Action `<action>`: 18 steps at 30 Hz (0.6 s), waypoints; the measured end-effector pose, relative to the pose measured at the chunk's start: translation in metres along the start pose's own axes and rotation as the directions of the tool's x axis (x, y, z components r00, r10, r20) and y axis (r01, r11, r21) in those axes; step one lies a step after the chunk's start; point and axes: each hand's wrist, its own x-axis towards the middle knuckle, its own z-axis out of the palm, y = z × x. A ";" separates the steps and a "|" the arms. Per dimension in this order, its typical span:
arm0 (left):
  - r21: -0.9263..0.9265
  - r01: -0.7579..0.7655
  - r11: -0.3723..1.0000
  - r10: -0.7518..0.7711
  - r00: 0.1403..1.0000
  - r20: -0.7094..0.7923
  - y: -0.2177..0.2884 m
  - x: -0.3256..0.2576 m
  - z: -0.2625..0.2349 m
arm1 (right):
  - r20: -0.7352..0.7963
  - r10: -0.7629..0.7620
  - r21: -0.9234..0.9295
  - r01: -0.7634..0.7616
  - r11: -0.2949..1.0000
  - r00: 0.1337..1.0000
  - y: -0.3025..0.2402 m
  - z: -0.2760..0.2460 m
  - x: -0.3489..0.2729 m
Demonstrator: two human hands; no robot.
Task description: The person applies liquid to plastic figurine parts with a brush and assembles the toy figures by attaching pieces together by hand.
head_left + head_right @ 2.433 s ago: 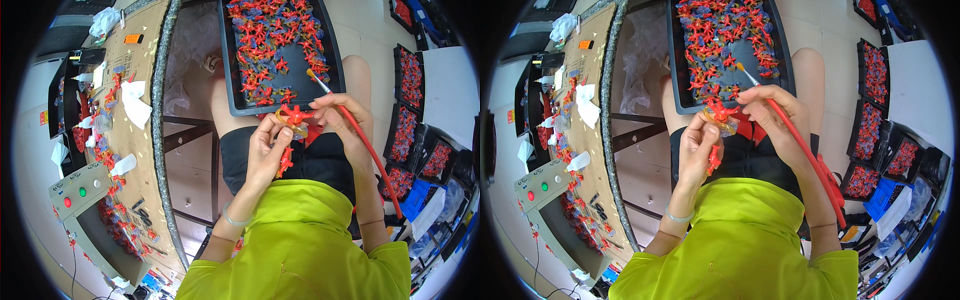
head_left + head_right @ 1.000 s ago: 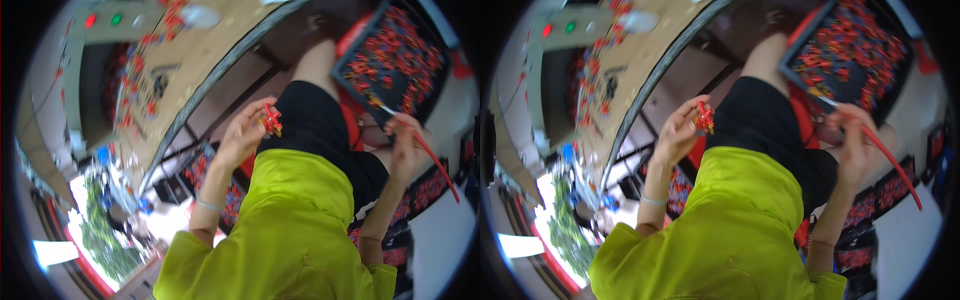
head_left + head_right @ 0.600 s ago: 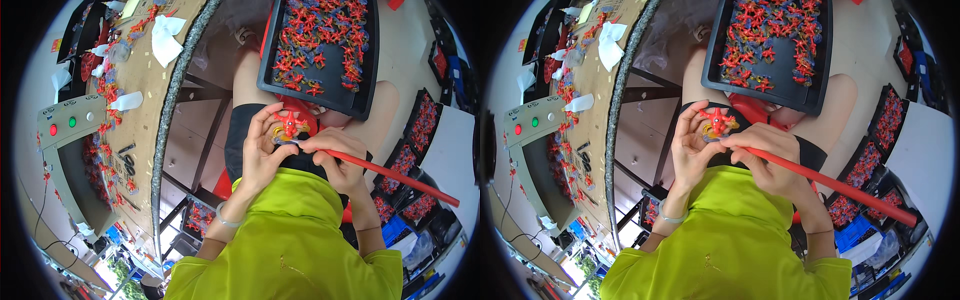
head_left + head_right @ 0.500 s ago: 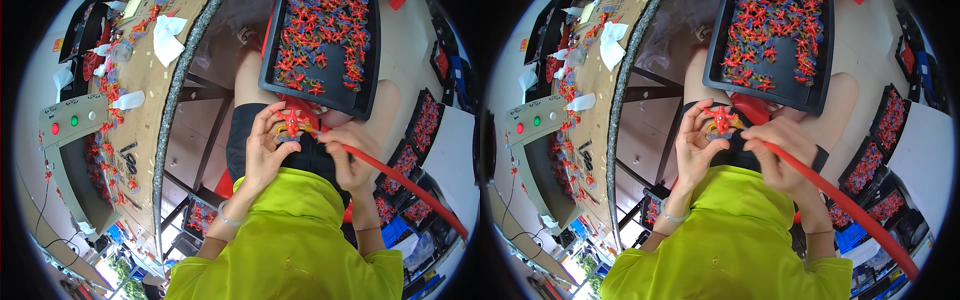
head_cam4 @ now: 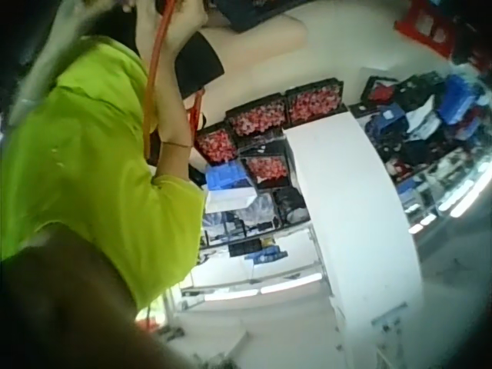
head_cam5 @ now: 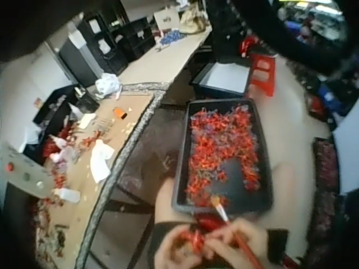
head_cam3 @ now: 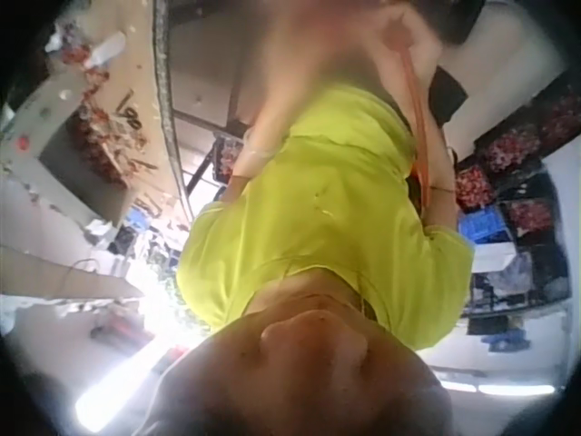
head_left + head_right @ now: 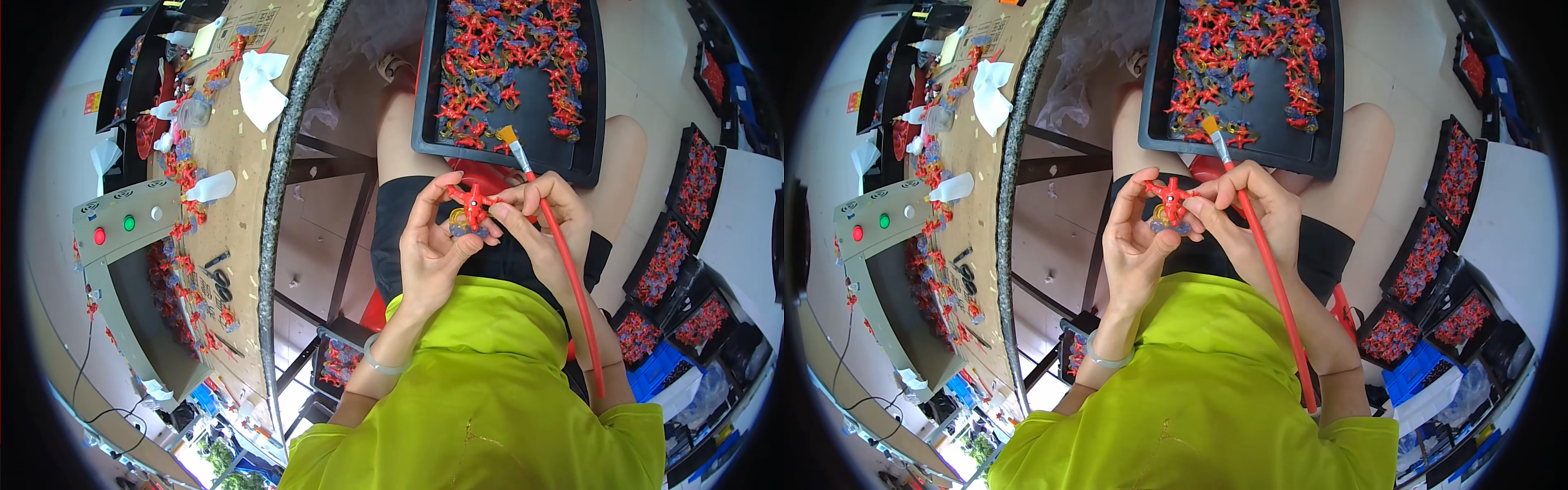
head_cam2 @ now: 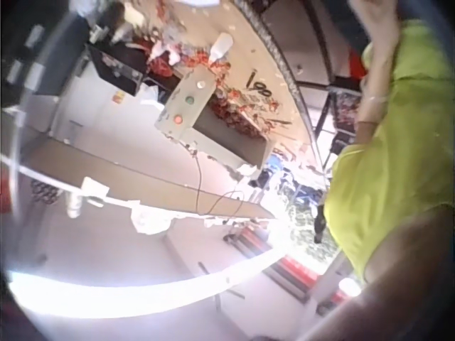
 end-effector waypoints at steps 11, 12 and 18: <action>-0.686 0.459 0.565 -0.347 0.886 0.308 0.004 0.004 -0.019 | 0.014 -0.119 0.173 0.114 0.978 0.993 0.012 -0.008 0.006; -0.687 0.457 0.565 -0.345 0.887 0.306 0.001 0.003 -0.022 | 0.016 -0.118 0.173 0.114 0.978 0.993 0.017 -0.010 0.007; -0.425 0.410 0.807 -0.286 0.901 0.325 0.006 0.005 -0.021 | 0.200 -0.239 0.042 0.235 0.971 0.950 0.015 -0.019 0.013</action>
